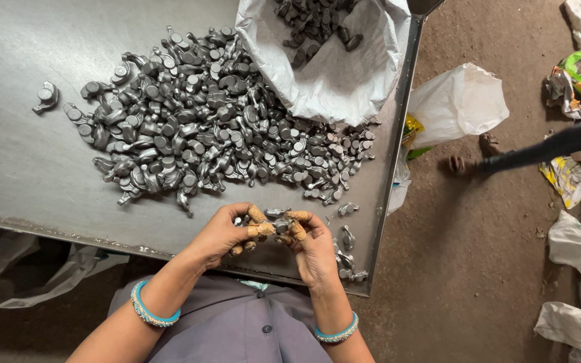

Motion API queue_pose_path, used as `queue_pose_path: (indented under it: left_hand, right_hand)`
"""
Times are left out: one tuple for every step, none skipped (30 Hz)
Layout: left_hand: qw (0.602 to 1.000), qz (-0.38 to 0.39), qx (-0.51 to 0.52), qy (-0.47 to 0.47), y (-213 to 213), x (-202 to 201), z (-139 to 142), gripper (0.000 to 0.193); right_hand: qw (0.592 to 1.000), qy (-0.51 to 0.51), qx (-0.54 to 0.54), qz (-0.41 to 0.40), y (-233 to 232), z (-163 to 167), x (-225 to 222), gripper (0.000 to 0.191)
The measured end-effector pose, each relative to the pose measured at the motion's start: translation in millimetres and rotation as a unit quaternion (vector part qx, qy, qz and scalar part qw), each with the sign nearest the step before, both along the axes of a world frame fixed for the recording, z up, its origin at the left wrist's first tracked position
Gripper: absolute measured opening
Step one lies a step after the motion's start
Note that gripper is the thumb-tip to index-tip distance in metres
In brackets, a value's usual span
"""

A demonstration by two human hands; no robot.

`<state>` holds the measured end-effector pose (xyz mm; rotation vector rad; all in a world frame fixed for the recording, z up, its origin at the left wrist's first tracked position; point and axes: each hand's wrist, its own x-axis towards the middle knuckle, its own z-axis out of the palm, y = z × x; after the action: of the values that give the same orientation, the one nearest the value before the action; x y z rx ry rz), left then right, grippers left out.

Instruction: The person sorts through a large pile of small metal castings spread on a metal table, picking up individual pieces by hand, examining them, and setting some aside while occasionally tossing pieces into a large open sack at the edge of the table. They work through the pile piece by piece throughout the episode.

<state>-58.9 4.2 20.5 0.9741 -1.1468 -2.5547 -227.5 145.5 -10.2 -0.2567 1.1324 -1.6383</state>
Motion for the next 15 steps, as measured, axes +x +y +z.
queue_pose_path:
  left_hand:
    - [1.0, -0.003, 0.007, 0.003, 0.1, 0.2, 0.1, 0.019]
    - [0.999, 0.014, 0.052, 0.004, 0.1, 0.1, 0.1, 0.022]
    - [0.995, 0.031, 0.097, 0.005, 0.0, 0.0, -0.1, 0.029]
    - [0.989, 0.048, 0.141, 0.006, -0.5, -0.5, -0.4, 0.036]
    - [0.987, 0.05, 0.151, 0.015, -2.2, 0.7, -0.9, 0.038]
    - [0.985, 0.052, 0.163, 0.024, -4.6, 2.3, -1.5, 0.04]
    - [0.983, 0.053, 0.173, 0.034, -7.1, 3.9, -2.1, 0.042]
    - [0.983, 0.068, 0.166, 0.032, -9.7, 5.9, -2.4, 0.041]
    - [0.983, 0.084, 0.158, 0.03, -12.6, 8.6, -2.5, 0.039]
    - [0.983, 0.101, 0.151, 0.027, -14.8, 10.4, -1.6, 0.038]
    - [0.984, 0.108, 0.139, 0.019, -16.7, 12.2, -0.9, 0.037]
    - [0.985, 0.114, 0.127, 0.011, -19.2, 14.4, -0.9, 0.036]
    - [0.986, 0.119, 0.115, 0.003, -21.4, 16.1, 0.0, 0.035]
    - [0.987, 0.118, 0.111, 0.004, -22.4, 17.0, 0.5, 0.035]
    - [0.987, 0.116, 0.108, 0.003, -23.1, 18.8, 1.4, 0.036]
  right_hand:
    - [0.999, 0.031, -0.004, 0.007, -0.4, 5.4, 2.6, 0.023]
    - [0.998, 0.062, -0.008, 0.014, -2.1, 11.9, 5.0, 0.023]
    - [0.991, 0.131, -0.016, 0.035, -3.6, 20.3, 7.3, 0.025]
    - [0.978, 0.199, -0.024, 0.057, -5.0, 29.9, 9.2, 0.026]
    - [0.96, 0.266, -0.031, 0.079, -7.3, 39.5, 11.1, 0.027]
    - [0.913, 0.4, 0.0, 0.078, -12.3, 47.4, 12.2, 0.03]
    - [0.847, 0.526, 0.03, 0.074, -20.7, 52.5, 12.8, 0.034]
    - [0.762, 0.642, 0.059, 0.068, -28.8, 55.8, 14.0, 0.038]
    - [0.734, 0.671, 0.066, 0.085, -35.7, 56.4, 17.9, 0.041]
    - [0.704, 0.699, 0.072, 0.102, -42.1, 54.5, 21.3, 0.044]
    - [0.673, 0.726, 0.078, 0.119, -46.1, 51.6, 22.3, 0.047]
    - [0.657, 0.742, 0.078, 0.111, -48.9, 47.3, 21.6, 0.04]
    - [0.641, 0.757, 0.078, 0.104, -50.5, 41.4, 20.1, 0.033]
    - [0.625, 0.77, 0.078, 0.098, -49.9, 35.1, 17.1, 0.026]
    - [0.74, 0.662, 0.077, 0.085, -47.3, 28.8, 12.6, 0.024]
